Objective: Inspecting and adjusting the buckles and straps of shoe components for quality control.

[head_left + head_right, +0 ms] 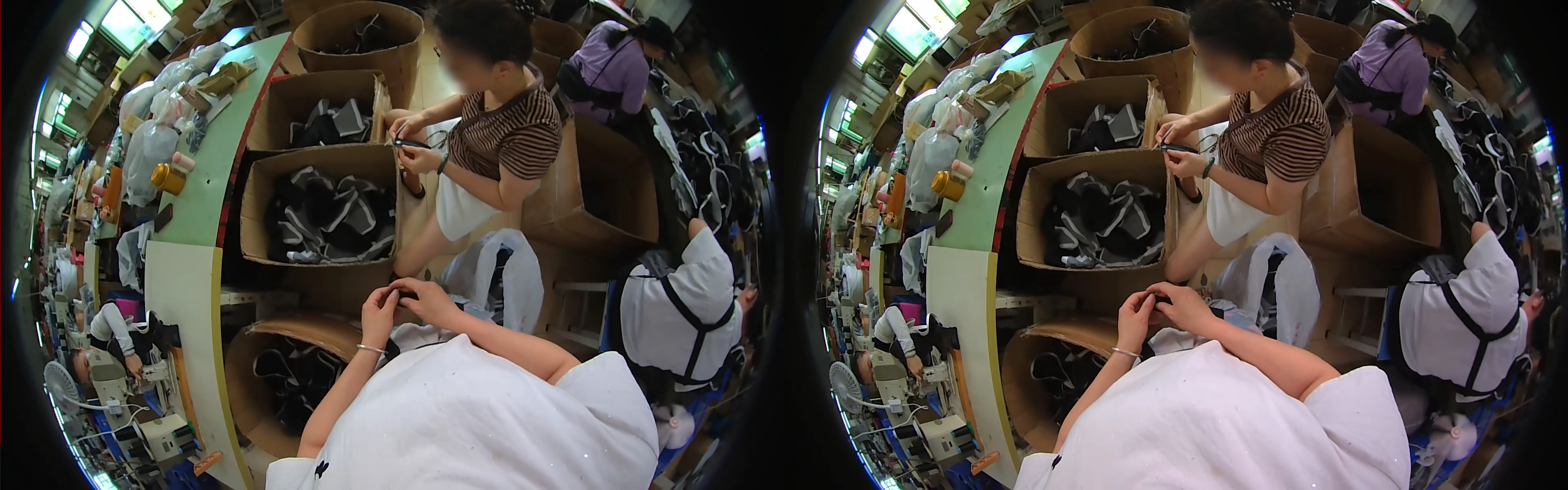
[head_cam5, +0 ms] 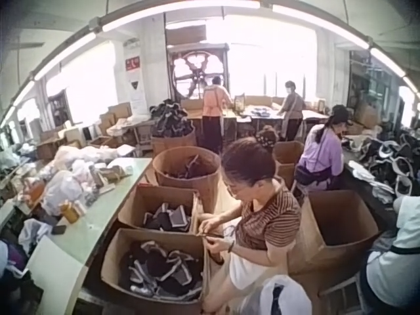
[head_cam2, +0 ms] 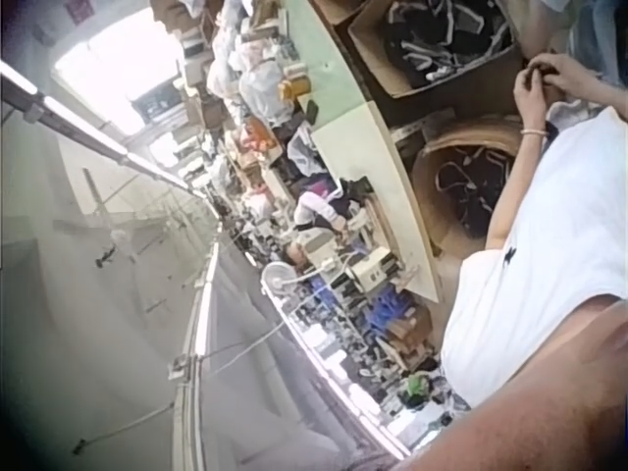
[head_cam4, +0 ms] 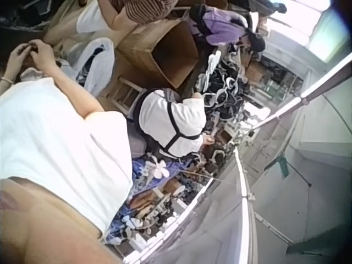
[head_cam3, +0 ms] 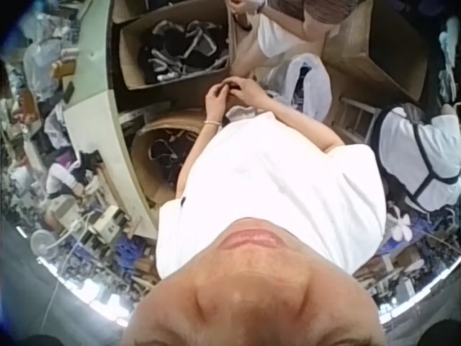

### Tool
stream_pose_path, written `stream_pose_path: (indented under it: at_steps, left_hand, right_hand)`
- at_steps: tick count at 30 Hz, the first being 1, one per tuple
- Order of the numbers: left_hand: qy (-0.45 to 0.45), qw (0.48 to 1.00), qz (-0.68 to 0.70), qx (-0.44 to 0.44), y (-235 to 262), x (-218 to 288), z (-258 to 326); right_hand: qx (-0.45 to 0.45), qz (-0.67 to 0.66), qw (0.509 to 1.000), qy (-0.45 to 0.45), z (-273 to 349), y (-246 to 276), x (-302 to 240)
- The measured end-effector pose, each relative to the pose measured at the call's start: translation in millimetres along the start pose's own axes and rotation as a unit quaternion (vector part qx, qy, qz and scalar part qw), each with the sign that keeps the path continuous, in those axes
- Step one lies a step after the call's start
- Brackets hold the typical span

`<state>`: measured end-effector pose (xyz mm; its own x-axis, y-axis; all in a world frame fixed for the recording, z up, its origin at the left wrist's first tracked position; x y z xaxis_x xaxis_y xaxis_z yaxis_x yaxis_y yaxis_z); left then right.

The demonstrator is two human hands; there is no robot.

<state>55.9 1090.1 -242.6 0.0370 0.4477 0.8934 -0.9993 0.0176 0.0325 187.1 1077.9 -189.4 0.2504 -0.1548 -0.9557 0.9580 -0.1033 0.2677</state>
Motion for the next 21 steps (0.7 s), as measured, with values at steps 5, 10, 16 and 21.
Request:
stream_pose_path:
  at_steps: [5,10,16,21]
  left_hand:
    - [-0.002,1.000,0.001,0.013,2.2,-0.7,1.9]
    - [-0.015,1.000,-0.004,0.027,6.2,1.5,1.8]
    - [-0.023,0.999,0.000,0.032,8.6,2.9,3.0]
    - [-0.017,0.999,0.004,0.030,9.5,3.3,3.0]
  right_hand:
    - [-0.006,0.012,1.000,0.000,1.9,-0.8,-2.1]
    - [0.003,0.008,1.000,-0.004,1.6,-2.1,-4.6]
    - [0.001,0.023,1.000,-0.012,2.1,-3.5,-5.4]
    - [0.007,0.023,1.000,0.001,1.7,-5.5,-3.5]
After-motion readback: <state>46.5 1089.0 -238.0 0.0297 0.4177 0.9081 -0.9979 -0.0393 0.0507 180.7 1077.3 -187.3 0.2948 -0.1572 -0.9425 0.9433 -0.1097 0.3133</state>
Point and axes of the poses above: each hand's wrist, its own z-axis away from the middle knuckle, its own y-axis out of the back of the hand, x = y × z, the point moved 8 cm from there along -z, towards the middle knuckle, and after that the axes turned 13 degrees about x, right-handed, at the moved point
